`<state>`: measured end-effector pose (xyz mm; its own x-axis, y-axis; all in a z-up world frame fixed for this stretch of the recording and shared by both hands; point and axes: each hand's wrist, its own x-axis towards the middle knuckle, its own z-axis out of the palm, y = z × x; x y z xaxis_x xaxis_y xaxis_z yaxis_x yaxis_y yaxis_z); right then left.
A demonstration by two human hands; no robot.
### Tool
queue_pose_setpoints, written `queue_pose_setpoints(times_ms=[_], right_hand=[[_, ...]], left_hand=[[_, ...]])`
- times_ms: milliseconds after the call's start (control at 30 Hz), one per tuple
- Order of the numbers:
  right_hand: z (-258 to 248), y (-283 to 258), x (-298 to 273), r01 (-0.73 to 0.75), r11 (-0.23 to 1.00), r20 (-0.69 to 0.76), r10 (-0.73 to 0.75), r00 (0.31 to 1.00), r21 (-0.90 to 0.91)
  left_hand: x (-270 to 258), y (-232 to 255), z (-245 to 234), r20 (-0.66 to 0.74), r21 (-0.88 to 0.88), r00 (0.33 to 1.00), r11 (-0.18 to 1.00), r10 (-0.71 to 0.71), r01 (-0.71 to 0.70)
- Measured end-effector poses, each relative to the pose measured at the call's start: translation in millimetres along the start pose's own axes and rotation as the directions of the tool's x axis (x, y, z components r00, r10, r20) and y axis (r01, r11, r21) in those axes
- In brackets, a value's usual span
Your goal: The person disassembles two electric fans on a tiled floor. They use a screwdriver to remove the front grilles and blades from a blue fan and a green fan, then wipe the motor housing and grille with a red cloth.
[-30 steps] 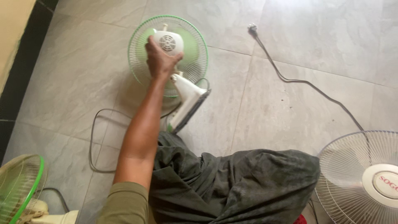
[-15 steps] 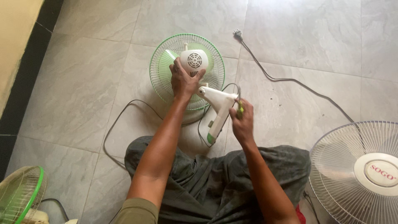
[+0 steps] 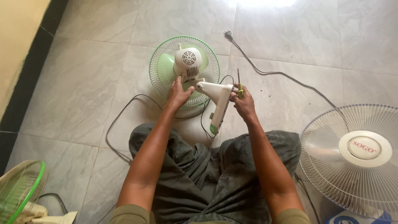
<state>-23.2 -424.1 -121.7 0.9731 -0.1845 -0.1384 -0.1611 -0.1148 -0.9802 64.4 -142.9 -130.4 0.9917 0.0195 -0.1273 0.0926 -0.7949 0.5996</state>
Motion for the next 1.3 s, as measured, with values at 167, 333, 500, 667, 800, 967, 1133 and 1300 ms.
queue_pose_setpoints(times_ms=[167,333,500,667,800,967,1133,1300], right_hand=[[-1.5,-2.6,-1.3,0.059,0.976,-0.005,-0.061,0.998,-0.212],[-13.7,-7.7,21.3,-0.042,0.974,-0.039,0.034,0.999,-0.224],[-26.8,-21.2,48.7,-0.045,0.828,-0.203,-0.083,0.976,-0.559],[-6.7,-42.2,78.9,-0.113,0.707,-0.222,-0.062,0.973,-0.698],[17.5,-70.5,107.7,-0.089,0.706,-0.228,-0.106,0.968,-0.702],[32.3,-108.3,125.1,-0.09,0.699,-0.214,-0.092,0.973,-0.709],[20.1,-162.0,135.8,-0.14,0.685,-0.292,-0.111,0.95,-0.715],[-2.4,-144.0,124.7,0.028,0.775,-0.108,-0.124,0.986,-0.631]], left_hand=[[-19.4,8.4,-43.2,-0.074,0.016,0.997,1.0,0.022,-0.02],[-27.9,37.8,-83.9,-0.083,-0.033,0.996,0.999,0.022,-0.025],[-41.3,62.8,-94.3,-0.151,0.01,0.981,0.993,0.119,-0.118],[-44.5,72.8,-83.4,-0.107,-0.021,0.992,0.997,0.071,-0.073],[-26.9,87.3,-70.6,-0.096,-0.033,0.992,0.996,0.077,-0.081],[1.1,98.6,-33.6,-0.026,0.024,0.994,0.994,0.109,-0.109],[38.0,106.8,2.4,0.046,0.048,0.997,0.997,0.056,-0.058],[38.6,81.7,32.7,0.2,0.225,0.961,0.964,-0.191,0.144]])
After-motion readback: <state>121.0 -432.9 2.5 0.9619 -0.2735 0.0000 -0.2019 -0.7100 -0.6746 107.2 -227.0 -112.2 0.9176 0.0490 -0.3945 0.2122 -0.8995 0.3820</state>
